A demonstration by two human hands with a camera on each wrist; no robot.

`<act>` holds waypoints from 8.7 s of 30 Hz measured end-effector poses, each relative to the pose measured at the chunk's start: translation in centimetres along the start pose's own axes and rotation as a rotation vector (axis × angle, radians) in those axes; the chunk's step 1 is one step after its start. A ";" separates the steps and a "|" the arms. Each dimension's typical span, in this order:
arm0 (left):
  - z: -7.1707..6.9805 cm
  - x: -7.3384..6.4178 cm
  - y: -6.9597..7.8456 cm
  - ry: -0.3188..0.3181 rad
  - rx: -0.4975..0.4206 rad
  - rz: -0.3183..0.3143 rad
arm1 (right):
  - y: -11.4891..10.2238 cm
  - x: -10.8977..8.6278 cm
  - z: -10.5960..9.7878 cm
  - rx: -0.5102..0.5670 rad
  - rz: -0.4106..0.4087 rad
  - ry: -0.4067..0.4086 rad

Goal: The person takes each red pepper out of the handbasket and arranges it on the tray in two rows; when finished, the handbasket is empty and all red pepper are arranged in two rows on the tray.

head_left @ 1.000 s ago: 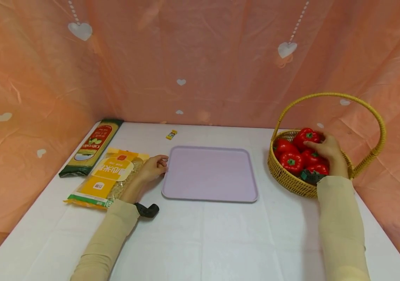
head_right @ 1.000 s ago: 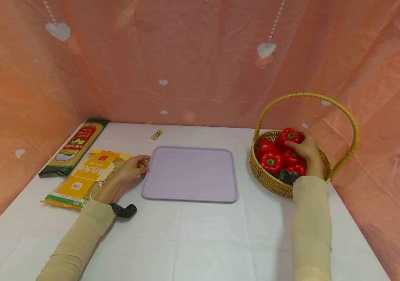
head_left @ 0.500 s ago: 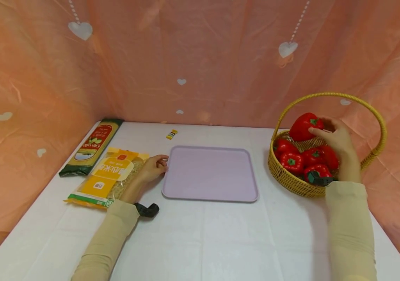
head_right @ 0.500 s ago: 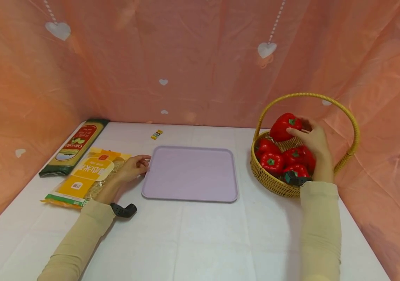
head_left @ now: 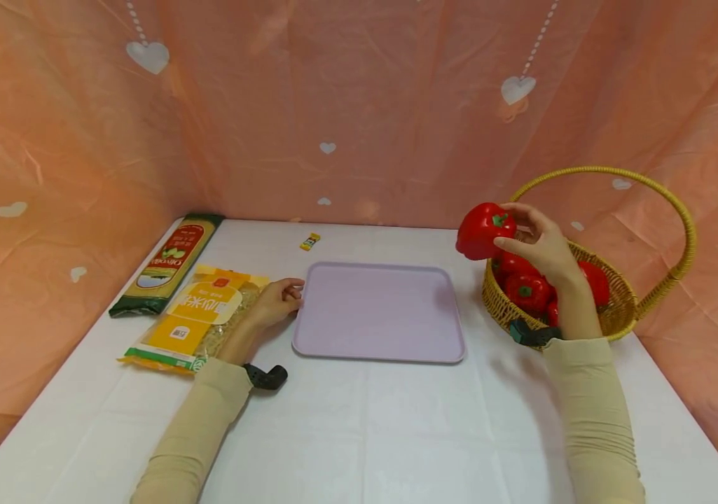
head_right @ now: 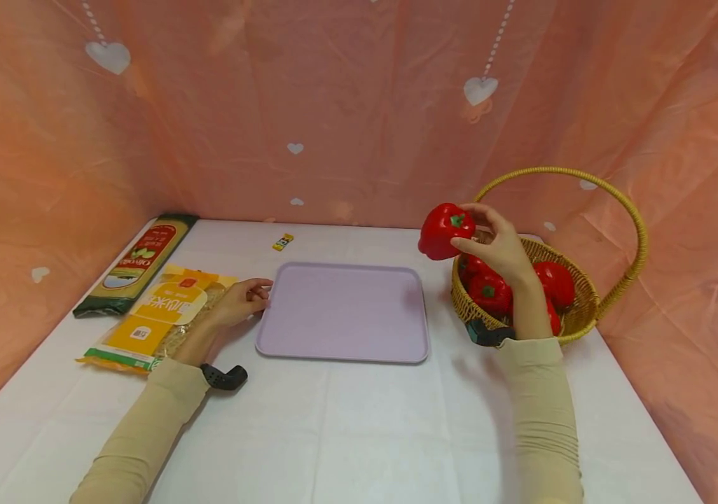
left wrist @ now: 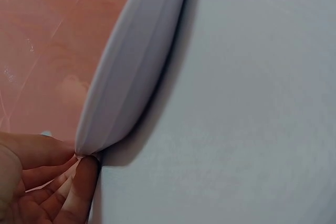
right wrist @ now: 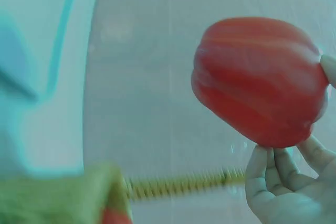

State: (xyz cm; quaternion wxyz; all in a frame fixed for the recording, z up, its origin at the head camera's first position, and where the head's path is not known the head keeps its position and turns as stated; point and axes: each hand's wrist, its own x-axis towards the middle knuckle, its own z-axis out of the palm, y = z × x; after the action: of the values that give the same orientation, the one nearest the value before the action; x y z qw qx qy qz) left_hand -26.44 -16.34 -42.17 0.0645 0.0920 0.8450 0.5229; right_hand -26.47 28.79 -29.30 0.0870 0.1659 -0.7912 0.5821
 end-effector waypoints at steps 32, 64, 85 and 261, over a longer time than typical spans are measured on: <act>0.1 -0.2 0.1 -0.007 0.022 0.010 | 4.1 5.5 21.1 0.014 0.050 -0.141; -0.1 -0.1 -0.1 -0.028 -0.012 0.021 | 4.3 6.3 26.1 -0.065 0.024 -0.168; 0.0 -0.2 0.0 -0.021 -0.014 0.044 | 4.6 6.2 26.3 -0.071 -0.002 -0.201; -0.2 -0.3 0.2 -0.026 0.025 0.037 | 4.3 2.0 -5.6 -0.689 0.213 -0.386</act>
State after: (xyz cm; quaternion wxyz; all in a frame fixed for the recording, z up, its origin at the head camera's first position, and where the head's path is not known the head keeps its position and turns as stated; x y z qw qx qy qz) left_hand -26.18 -16.50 -41.89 0.0646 0.1153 0.8488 0.5119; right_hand -30.17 34.97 -30.73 -0.0731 0.1504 -0.9545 0.2470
